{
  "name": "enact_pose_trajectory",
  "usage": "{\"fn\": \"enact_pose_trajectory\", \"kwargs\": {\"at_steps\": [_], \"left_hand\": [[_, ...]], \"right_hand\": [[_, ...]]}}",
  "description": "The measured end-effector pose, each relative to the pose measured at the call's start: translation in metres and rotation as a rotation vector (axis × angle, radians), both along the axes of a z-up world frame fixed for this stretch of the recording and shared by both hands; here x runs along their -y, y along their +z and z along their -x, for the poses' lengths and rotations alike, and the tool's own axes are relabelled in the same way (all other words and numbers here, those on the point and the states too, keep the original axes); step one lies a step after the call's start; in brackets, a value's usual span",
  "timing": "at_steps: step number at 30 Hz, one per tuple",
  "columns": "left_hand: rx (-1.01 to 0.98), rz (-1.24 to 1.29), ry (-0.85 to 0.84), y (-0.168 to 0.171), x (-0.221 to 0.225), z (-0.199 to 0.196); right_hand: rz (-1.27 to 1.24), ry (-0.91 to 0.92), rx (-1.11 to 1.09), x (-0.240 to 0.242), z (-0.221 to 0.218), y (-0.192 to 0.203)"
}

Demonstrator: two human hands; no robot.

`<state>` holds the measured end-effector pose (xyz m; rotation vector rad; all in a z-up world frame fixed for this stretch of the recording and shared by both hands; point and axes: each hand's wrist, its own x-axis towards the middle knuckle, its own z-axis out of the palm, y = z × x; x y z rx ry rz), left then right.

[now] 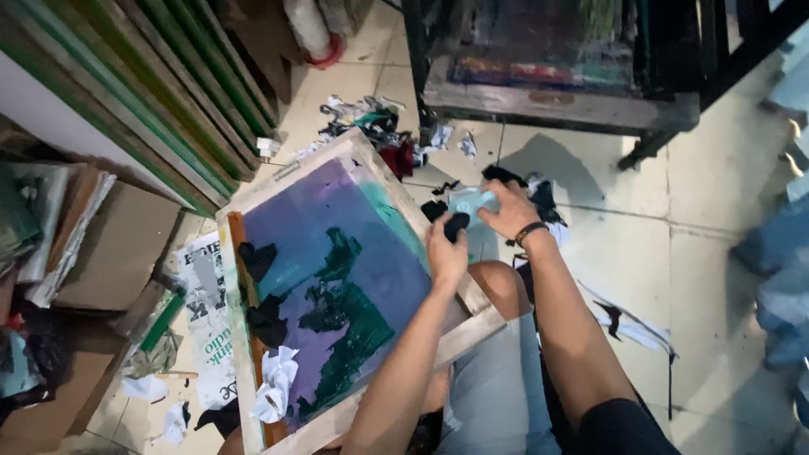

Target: Cleaning a screen printing frame by picking off debris and applying cleaning solution from a bottle.

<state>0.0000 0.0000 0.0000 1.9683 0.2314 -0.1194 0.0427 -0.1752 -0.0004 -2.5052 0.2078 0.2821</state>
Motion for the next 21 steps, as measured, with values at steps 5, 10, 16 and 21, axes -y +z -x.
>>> {"fn": "enact_pose_trajectory", "kwargs": {"at_steps": [5,10,16,21], "left_hand": [[0.075,-0.145,0.004,-0.006,-0.008,-0.009],[0.027,-0.11,-0.011,-0.029,-0.009,-0.018],[-0.081,0.084,-0.055,-0.012,-0.027,-0.032],[0.235,0.22,0.001,-0.019,-0.108,-0.032]], "right_hand": [[-0.537,-0.088,0.024,-0.005,0.021,-0.005],[-0.564,-0.076,-0.063,0.006,0.015,-0.066],[-0.455,-0.019,-0.159,-0.009,0.017,-0.058],[-0.766,-0.269,-0.077,-0.006,-0.004,-0.158]]}}
